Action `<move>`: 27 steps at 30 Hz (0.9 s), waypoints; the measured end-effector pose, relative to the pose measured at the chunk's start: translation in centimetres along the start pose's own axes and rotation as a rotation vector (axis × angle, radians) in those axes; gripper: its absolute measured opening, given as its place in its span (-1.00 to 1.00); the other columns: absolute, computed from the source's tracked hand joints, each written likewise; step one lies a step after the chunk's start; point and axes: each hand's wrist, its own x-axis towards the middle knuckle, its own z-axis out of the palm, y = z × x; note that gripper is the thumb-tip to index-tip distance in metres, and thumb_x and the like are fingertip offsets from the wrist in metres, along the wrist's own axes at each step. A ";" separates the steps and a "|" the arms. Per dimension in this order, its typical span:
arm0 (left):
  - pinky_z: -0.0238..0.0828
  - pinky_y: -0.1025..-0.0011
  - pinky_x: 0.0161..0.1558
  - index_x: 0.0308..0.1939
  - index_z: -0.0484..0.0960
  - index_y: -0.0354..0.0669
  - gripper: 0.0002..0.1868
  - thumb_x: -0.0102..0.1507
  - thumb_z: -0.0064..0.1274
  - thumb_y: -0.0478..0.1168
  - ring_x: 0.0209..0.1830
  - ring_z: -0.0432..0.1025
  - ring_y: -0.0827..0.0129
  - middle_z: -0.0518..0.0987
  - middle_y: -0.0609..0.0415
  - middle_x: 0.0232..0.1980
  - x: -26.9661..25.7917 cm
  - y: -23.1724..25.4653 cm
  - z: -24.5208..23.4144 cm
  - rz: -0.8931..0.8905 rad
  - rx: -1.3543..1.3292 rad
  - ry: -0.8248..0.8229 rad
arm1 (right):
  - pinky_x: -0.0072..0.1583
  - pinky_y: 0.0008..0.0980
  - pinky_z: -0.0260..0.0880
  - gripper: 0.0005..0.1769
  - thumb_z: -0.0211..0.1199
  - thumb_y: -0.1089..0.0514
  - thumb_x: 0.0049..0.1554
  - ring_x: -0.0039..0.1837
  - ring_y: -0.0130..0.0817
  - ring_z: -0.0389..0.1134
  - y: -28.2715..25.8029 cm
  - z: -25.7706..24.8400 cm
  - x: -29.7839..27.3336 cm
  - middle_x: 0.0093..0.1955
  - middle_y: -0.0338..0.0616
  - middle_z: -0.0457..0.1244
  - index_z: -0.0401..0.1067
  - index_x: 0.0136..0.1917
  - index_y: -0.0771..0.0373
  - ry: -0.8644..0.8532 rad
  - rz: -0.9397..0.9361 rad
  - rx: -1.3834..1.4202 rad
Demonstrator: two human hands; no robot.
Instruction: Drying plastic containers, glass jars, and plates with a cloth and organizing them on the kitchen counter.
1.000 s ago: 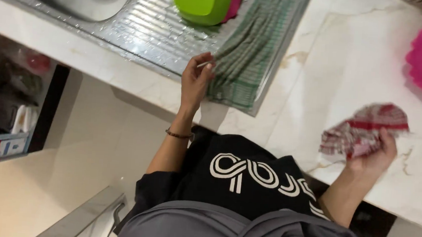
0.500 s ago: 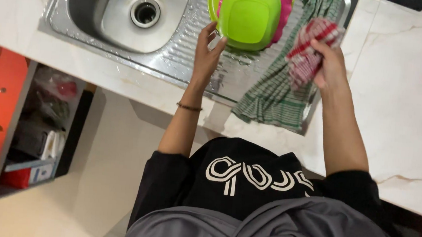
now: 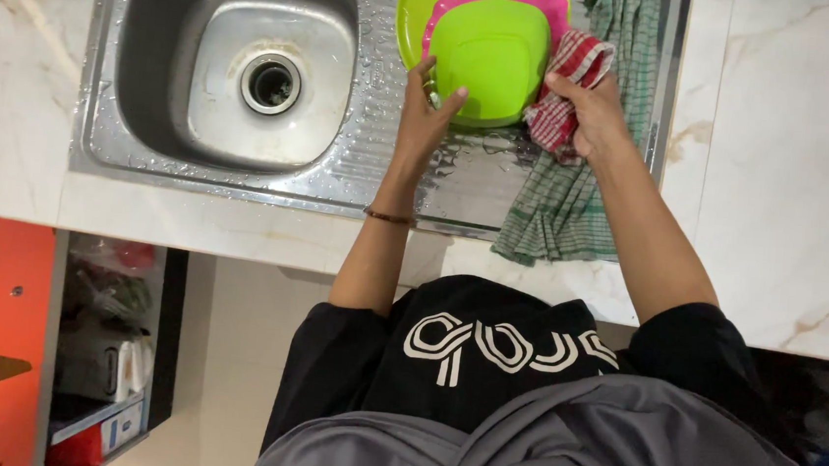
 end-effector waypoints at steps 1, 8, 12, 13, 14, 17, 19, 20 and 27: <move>0.25 0.18 0.43 0.51 0.16 -0.24 -0.17 0.26 0.23 -0.10 0.48 0.23 0.05 0.28 -0.20 0.48 -0.5 0.9 -0.1 -0.056 -0.034 0.008 | 0.19 -0.21 0.53 -0.58 0.41 0.36 0.13 0.15 -0.26 0.46 -0.5 0.4 -0.6 0.16 -0.08 0.39 0.42 0.24 0.35 -0.002 0.005 0.009; 0.28 0.20 0.48 0.53 0.13 -0.09 -0.22 0.34 0.22 -0.11 0.51 0.23 0.13 0.29 -0.06 0.48 -7.3 5.8 1.8 0.041 -0.293 -0.072 | 0.31 -0.28 0.49 -0.36 0.39 0.50 0.05 0.27 -0.31 0.42 -4.7 -2.1 -9.7 0.26 -0.10 0.35 0.34 0.37 0.31 -0.017 -0.197 -0.036; 0.32 0.14 0.48 0.51 0.23 -0.06 -0.15 0.21 0.35 -0.29 0.59 0.11 0.14 0.11 0.01 0.50 -10.4 5.7 4.4 0.053 -0.298 -0.240 | 0.30 -0.38 0.43 -0.35 0.35 0.53 0.05 0.24 -0.38 0.37 -3.1 -9.5 -13.8 0.22 -0.16 0.31 0.31 0.37 0.29 -0.029 -0.293 -0.176; 0.35 0.14 0.43 0.45 0.29 -0.05 -0.16 0.16 0.39 -0.34 0.59 0.11 0.13 0.10 0.02 0.52 -10.9 5.2 5.1 0.092 -0.191 -0.264 | 0.34 -0.40 0.39 -0.33 0.33 0.55 0.02 0.27 -0.37 0.33 -2.8 -10.6 -14.4 0.24 -0.16 0.28 0.33 0.37 0.30 -0.052 -0.355 -0.298; 0.38 0.13 0.39 0.40 0.34 -0.04 -0.16 0.11 0.43 -0.39 0.60 0.12 0.13 0.08 0.04 0.54 -11.4 4.6 5.6 0.129 -0.082 -0.289 | 0.37 -0.41 0.34 -0.31 0.31 0.56 -0.01 0.31 -0.36 0.30 -2.5 -11.6 -15.2 0.27 -0.15 0.24 0.34 0.38 0.32 -0.073 -0.414 -0.420; 0.42 0.15 0.35 0.32 0.40 -0.06 -0.20 0.04 0.41 -0.44 0.58 0.14 0.08 0.10 -0.01 0.53 -12.4 1.5 6.4 0.158 -0.008 -0.317 | 0.44 -0.36 0.28 -0.27 0.34 0.56 -0.09 0.42 -0.28 0.27 -1.5 -13.2 -16.6 0.36 -0.09 0.20 0.37 0.36 0.31 -0.122 -0.549 -0.667; 0.41 0.16 0.35 0.30 0.41 -0.05 -0.21 0.05 0.41 -0.44 0.56 0.18 0.08 0.12 0.01 0.52 -12.7 1.8 5.8 0.156 0.018 -0.354 | 0.43 -0.35 0.28 -0.30 0.37 0.54 -0.09 0.42 -0.27 0.27 -1.5 -13.4 -17.4 0.36 -0.08 0.21 0.39 0.33 0.31 -0.160 -0.554 -0.687; 0.40 0.17 0.36 0.28 0.41 -0.05 -0.23 0.05 0.42 -0.44 0.54 0.22 0.09 0.15 0.03 0.51 -12.8 1.9 5.4 0.157 0.042 -0.384 | 0.42 -0.35 0.29 -0.32 0.39 0.53 -0.08 0.42 -0.26 0.27 -1.4 -13.4 -17.8 0.35 -0.06 0.22 0.41 0.31 0.30 -0.203 -0.562 -0.710; 0.37 0.19 0.45 0.33 0.46 -0.11 -0.32 0.13 -0.03 -0.60 0.48 0.37 0.18 0.46 0.04 0.42 -10.9 3.9 -0.2 0.264 0.274 -0.499 | 0.36 -0.37 0.39 -0.29 0.45 0.41 -0.01 0.27 -0.36 0.36 -7.8 -15.0 -16.3 0.24 -0.12 0.32 0.40 0.40 0.28 -0.214 -0.167 -0.587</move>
